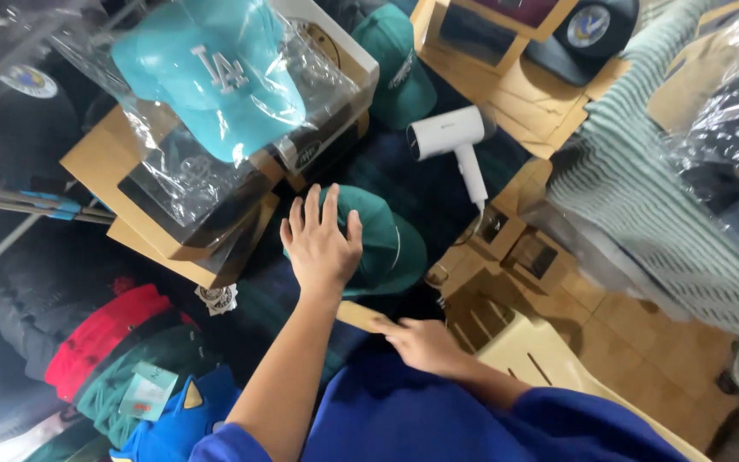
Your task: Cleaning various baseball caps using a small brush and a hair dryer to remove dust and debris.
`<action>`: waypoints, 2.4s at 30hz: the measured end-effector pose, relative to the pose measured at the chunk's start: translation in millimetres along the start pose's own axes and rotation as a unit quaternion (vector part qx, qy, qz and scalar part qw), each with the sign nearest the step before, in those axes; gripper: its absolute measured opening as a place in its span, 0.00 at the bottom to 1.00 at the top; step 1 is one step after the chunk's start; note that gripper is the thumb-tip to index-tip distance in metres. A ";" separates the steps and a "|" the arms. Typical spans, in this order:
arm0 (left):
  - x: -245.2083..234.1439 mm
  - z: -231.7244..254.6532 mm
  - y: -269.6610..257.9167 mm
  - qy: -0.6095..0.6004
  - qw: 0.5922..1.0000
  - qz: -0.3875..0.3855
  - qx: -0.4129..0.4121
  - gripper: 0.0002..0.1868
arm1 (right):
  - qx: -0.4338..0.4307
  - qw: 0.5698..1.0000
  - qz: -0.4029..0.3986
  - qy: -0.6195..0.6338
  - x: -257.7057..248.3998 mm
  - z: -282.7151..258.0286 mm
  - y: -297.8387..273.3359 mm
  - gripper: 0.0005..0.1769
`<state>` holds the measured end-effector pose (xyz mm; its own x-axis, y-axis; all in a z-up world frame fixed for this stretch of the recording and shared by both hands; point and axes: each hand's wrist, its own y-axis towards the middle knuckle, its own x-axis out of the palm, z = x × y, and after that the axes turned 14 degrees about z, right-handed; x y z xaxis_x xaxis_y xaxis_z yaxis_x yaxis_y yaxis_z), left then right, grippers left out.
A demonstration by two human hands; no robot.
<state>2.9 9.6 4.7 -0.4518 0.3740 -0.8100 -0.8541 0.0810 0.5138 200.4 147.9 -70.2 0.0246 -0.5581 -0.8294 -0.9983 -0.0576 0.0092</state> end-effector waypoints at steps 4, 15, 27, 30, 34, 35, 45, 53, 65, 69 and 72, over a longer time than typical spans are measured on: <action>6.3 -5.4 -0.5 -0.009 1.000 0.015 -0.008 0.25 | -0.114 0.992 0.052 0.030 -1.6 -19.6 31.2 0.18; 7.9 -7.4 -5.9 -0.010 0.993 0.119 -0.012 0.20 | 0.235 0.971 0.007 -0.051 -69.4 216.0 -33.5 0.25; 9.4 -9.7 -52.4 -0.253 0.836 0.233 -0.428 0.15 | 0.197 0.976 -0.063 0.070 6.6 216.8 213.0 0.23; 5.4 5.8 -88.6 -0.235 0.765 0.161 -0.577 0.22 | 0.074 0.967 -0.235 -0.070 -14.0 193.8 242.4 0.20; 1.1 48.1 -111.7 -0.314 0.641 0.132 -0.688 0.26 | 0.027 0.977 -0.174 0.117 -80.0 131.0 249.4 0.23; 2.2 57.9 -115.6 -0.363 0.588 0.138 -0.710 0.27 | 0.081 0.957 -0.195 0.198 -93.4 116.4 248.7 0.29; 35.8 49.7 -170.7 -0.433 0.630 0.198 -0.614 0.40 | 0.110 0.876 -0.339 0.323 -108.3 66.4 274.2 0.44; 11.2 20.5 -161.3 -0.470 0.673 0.142 -0.553 0.49 | 0.107 0.887 -0.337 0.295 -127.4 55.6 275.9 0.44; -88.5 -29.2 -84.8 -0.598 0.715 -0.023 -0.361 0.63 | 0.083 0.866 -0.240 0.431 -164.3 36.0 218.2 0.36; -87.8 -34.7 -90.3 -0.595 0.724 -0.068 -0.343 0.50 | 0.092 0.881 -0.202 0.417 -160.0 56.3 192.4 0.40; -80.1 -36.8 -104.1 -0.572 0.736 -0.104 -0.346 0.32 | 0.118 0.905 -0.180 0.367 -167.1 56.8 167.7 0.27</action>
<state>118.5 -62.9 5.7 -0.1180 0.9856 0.1211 -0.9796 -0.0955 -0.1767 25.8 278.5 38.1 0.2925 -0.9427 -0.1605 -0.9000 -0.2146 -0.3794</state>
